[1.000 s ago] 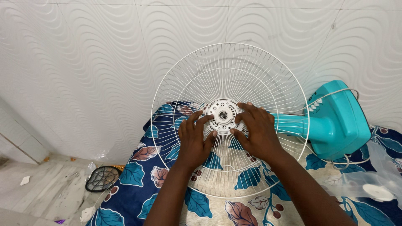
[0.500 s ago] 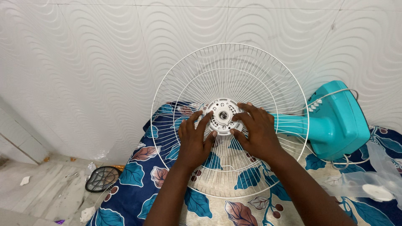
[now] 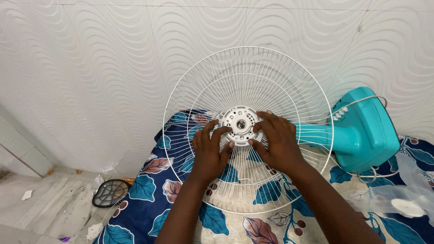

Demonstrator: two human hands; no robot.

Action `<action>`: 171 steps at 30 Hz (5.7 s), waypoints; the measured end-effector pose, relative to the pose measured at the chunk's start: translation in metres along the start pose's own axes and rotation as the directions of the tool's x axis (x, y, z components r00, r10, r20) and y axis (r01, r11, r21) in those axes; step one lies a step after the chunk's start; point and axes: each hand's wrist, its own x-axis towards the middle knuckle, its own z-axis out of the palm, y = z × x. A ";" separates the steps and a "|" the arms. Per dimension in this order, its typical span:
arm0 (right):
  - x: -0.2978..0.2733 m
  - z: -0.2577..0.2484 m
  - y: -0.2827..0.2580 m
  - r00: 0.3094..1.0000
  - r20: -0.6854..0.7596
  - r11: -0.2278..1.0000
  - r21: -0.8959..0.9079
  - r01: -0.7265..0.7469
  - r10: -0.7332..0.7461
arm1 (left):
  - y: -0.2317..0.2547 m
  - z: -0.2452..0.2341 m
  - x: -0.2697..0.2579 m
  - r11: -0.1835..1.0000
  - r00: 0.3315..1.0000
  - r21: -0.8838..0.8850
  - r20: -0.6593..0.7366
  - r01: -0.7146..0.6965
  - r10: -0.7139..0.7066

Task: The person disassembles a teal electric fan by hand, removing the front grille, fan blades, and central hub components. They place each part on the table and use a yellow screwdriver to loosen a screw on the motor housing.

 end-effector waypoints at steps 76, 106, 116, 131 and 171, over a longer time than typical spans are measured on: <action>0.000 -0.002 -0.010 0.999 -0.028 0.998 0.058 -0.028 0.029 | 0.032 0.002 0.013 0.953 0.960 -0.171 -0.088 0.249 -0.266; -0.006 -0.009 -0.026 1.000 -0.008 0.996 0.085 -0.014 0.014 | 0.027 -0.004 0.010 0.872 0.944 -0.375 0.024 0.315 -0.330; -0.010 -0.009 -0.026 1.000 -0.006 0.996 0.093 -0.004 0.004 | 0.029 -0.009 0.005 0.855 0.945 -0.427 -0.006 0.294 -0.328; -0.015 -0.018 -0.040 0.999 -0.010 0.996 0.086 0.037 -0.036 | 0.046 -0.016 -0.008 0.904 0.942 -0.333 -0.107 0.269 -0.319; -0.042 -0.021 -0.057 0.991 0.132 0.982 0.186 0.007 -0.032 | 0.058 -0.022 -0.039 0.857 0.871 -0.192 -0.021 0.477 -0.490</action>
